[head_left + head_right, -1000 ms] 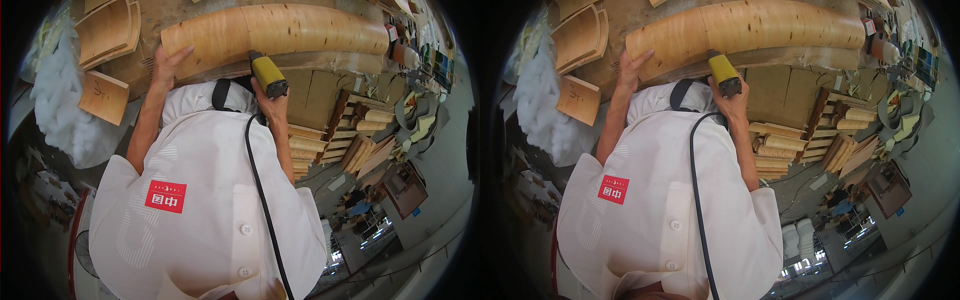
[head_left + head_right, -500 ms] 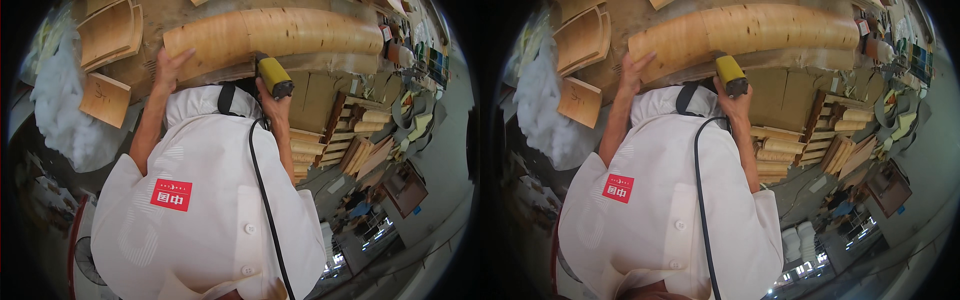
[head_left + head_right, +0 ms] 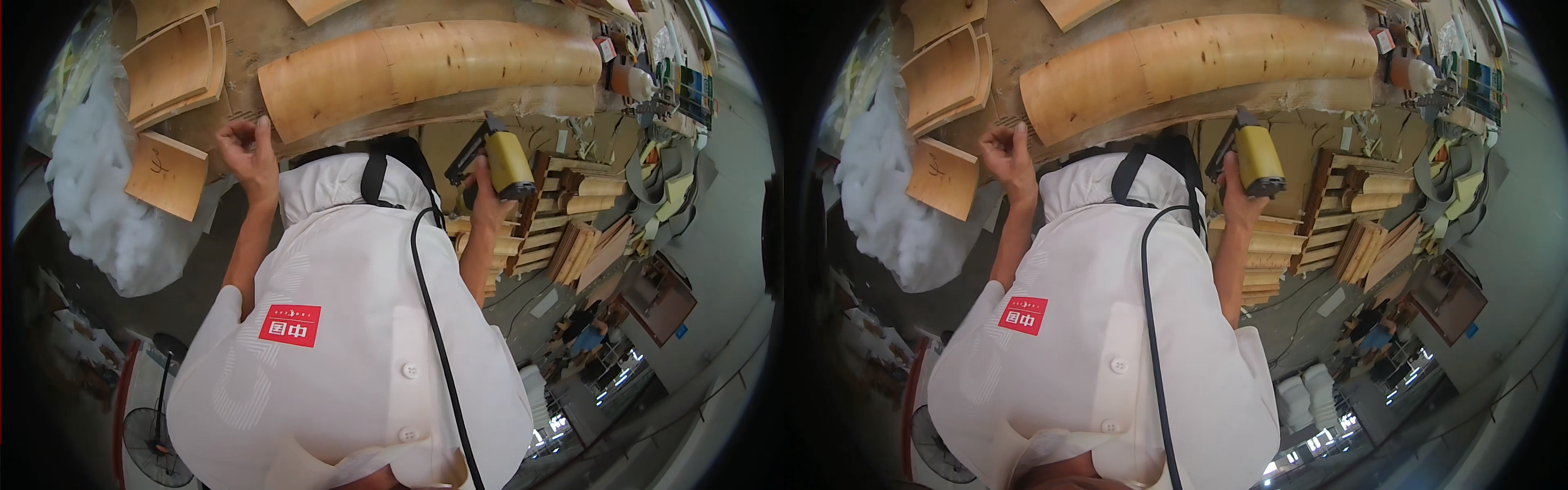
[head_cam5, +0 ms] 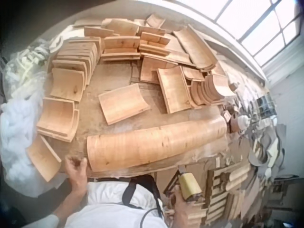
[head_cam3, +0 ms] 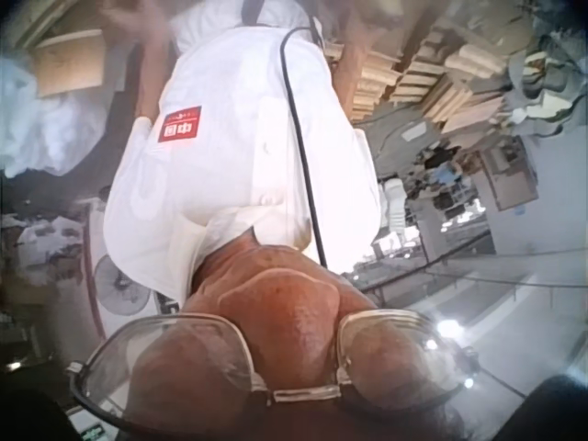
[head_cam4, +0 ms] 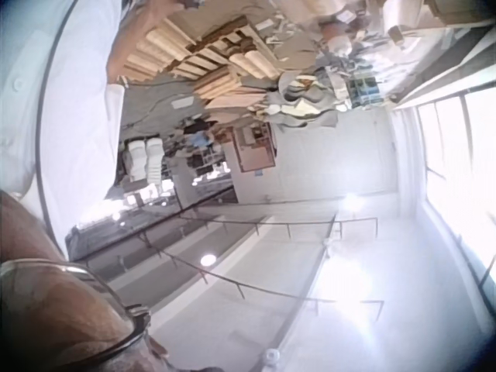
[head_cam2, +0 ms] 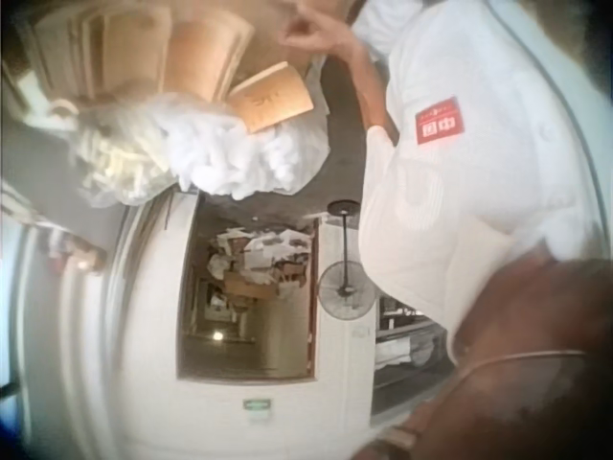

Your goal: Assemble curved wood slats using a pneumatic nail gun to form furniture parts.

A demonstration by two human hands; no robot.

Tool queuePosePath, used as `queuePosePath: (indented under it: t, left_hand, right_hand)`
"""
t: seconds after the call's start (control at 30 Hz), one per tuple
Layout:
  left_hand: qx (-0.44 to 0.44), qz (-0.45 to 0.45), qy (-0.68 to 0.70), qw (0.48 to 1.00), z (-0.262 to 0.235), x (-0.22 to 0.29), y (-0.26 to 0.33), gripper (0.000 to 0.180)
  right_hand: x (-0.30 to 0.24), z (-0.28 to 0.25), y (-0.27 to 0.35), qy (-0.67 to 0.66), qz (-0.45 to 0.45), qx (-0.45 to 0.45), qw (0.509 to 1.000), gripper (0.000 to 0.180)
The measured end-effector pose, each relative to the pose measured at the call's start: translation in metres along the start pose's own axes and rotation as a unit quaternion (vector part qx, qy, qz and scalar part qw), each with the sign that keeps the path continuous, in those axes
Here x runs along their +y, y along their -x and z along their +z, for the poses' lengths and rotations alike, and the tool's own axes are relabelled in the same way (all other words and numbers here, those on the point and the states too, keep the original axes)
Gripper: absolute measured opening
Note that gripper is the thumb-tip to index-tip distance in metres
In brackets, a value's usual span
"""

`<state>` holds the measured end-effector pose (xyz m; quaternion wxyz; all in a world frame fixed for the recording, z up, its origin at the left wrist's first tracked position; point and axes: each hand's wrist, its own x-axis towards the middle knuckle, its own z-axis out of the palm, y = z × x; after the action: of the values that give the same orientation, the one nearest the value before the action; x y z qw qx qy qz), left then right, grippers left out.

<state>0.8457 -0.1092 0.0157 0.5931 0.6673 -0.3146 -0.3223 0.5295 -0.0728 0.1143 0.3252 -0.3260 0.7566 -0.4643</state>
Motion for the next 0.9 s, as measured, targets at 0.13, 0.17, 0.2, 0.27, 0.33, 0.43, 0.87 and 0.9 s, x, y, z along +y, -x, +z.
queuePosePath:
  t: [0.13,0.17,0.2,0.27,0.33,0.43,0.87,0.9]
  left_hand:
    - [-0.231,-0.288,0.076,0.926,0.018,0.033,0.031,0.029]
    - [-0.233,-0.365,0.172,0.885,0.032,0.037,0.041,0.029]
    - [-0.234,-0.434,0.266,0.828,0.047,0.037,0.051,0.030]
    - [-0.196,-0.471,0.327,0.795,0.075,0.015,0.063,0.033]
    - [-0.167,-0.505,0.383,0.756,0.099,0.010,0.066,0.036]
    - [-0.052,-0.523,0.407,0.747,0.128,0.015,0.066,0.045]
    - [0.104,-0.381,0.435,0.809,0.191,0.049,0.064,0.042]
    - [0.083,-0.420,0.459,0.779,0.192,0.035,0.071,0.045]
  right_hand:
    - [0.000,-0.025,-0.020,-0.008,-0.037,-0.005,0.999,0.028]
    - [-0.002,-0.028,-0.025,-0.028,-0.031,0.001,0.999,0.024]
    - [-0.001,-0.033,-0.030,-0.034,-0.036,-0.005,0.999,0.024]
    - [-0.002,-0.043,-0.039,-0.056,-0.040,-0.009,0.998,0.025]
    - [0.001,-0.057,-0.046,-0.058,-0.040,-0.014,0.997,0.026]
    - [0.013,-0.085,-0.055,-0.053,-0.046,-0.016,0.997,0.026]
    - [0.056,-0.197,-0.119,-0.111,-0.077,-0.002,0.991,0.024]
    - [0.057,-0.200,-0.123,-0.115,-0.086,-0.012,0.990,0.024]
